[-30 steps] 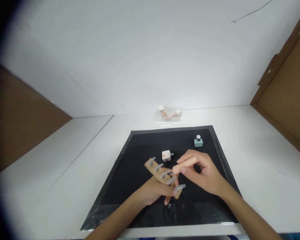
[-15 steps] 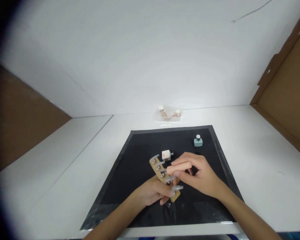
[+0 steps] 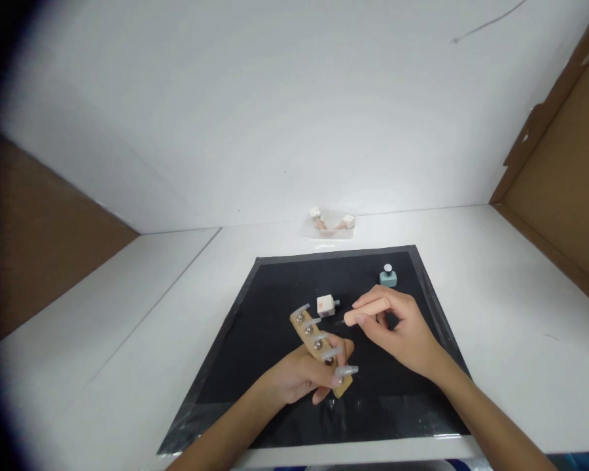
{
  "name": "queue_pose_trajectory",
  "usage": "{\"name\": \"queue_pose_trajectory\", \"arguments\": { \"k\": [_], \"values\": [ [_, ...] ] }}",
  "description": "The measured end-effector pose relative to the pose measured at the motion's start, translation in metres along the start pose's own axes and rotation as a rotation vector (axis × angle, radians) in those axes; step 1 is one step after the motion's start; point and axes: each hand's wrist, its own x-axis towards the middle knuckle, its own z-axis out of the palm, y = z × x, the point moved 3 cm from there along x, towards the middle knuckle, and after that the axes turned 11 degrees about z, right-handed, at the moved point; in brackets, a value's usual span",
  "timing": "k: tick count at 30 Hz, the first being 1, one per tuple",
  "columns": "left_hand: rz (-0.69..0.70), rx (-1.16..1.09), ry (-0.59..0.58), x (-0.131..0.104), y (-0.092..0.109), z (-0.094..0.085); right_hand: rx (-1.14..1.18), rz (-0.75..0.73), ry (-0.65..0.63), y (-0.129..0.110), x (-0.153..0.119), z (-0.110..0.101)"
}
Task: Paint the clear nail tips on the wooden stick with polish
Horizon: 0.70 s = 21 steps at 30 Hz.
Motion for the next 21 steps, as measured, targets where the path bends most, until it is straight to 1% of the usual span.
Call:
{"name": "queue_pose_trajectory", "arguments": {
  "k": [3, 8, 12, 15, 18, 21],
  "values": [
    [0.023, 0.148, 0.002, -0.001, -0.003, -0.002, 0.066, 0.040, 0.008, 0.002, -0.001, -0.001],
    [0.040, 0.359, 0.030, -0.003, -0.008, 0.000, 0.194, 0.083, -0.060, 0.000, -0.002, 0.003],
    [0.087, 0.513, 0.044, -0.003, -0.004, 0.004, 0.231, 0.100, -0.125, -0.002, -0.003, 0.006],
    [0.087, 0.579, 0.048, -0.002, -0.002, 0.005, 0.241, 0.133, -0.182, 0.000, -0.005, 0.009],
    [0.091, 0.597, 0.047, -0.001, -0.002, 0.005, 0.248, 0.150, -0.248, 0.002, -0.005, 0.012],
    [0.092, 0.617, 0.044, -0.001, -0.002, 0.005, 0.235, 0.168, -0.275, 0.003, -0.005, 0.014]
  ]
}}
